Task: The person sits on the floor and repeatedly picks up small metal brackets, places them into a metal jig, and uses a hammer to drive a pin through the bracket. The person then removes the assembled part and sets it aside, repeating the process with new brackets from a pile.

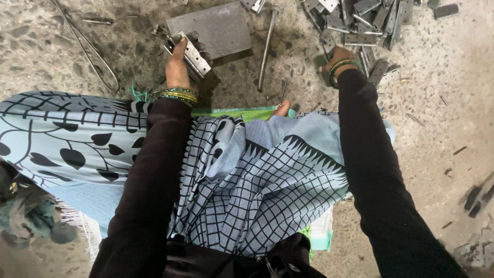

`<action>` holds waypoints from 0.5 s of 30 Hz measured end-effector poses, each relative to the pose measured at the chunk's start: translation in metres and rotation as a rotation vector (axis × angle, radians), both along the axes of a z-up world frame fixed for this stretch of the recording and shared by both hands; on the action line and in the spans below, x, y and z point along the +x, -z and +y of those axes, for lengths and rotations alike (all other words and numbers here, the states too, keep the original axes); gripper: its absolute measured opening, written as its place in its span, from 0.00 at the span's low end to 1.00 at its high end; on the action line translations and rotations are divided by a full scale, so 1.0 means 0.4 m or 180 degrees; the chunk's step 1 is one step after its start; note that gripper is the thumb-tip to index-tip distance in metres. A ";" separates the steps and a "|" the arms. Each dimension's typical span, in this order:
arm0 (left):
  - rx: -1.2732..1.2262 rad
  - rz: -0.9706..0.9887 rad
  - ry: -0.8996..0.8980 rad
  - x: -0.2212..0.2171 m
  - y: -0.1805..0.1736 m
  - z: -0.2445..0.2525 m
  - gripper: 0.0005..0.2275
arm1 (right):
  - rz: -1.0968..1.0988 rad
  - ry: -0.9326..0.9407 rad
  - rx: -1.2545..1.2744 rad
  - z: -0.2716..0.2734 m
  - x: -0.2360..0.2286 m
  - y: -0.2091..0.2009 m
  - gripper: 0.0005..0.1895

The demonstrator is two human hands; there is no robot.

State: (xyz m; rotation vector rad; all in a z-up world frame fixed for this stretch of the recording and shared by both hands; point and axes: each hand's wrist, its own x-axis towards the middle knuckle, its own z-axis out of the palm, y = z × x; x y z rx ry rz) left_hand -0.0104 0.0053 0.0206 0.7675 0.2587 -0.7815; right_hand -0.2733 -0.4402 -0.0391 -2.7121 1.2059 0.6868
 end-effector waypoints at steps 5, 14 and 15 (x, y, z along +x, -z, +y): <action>0.0366 0.0132 0.0138 -0.009 -0.026 0.001 0.12 | -0.2931 0.1295 0.1696 0.186 0.141 -0.173 0.31; -0.0001 0.0075 0.0061 -0.005 -0.007 -0.001 0.12 | -0.4059 -0.0998 0.2022 0.610 0.301 -0.323 0.38; -0.0030 0.0042 0.0061 -0.013 0.000 0.004 0.11 | -0.3854 -0.0892 0.1867 0.631 0.303 -0.302 0.40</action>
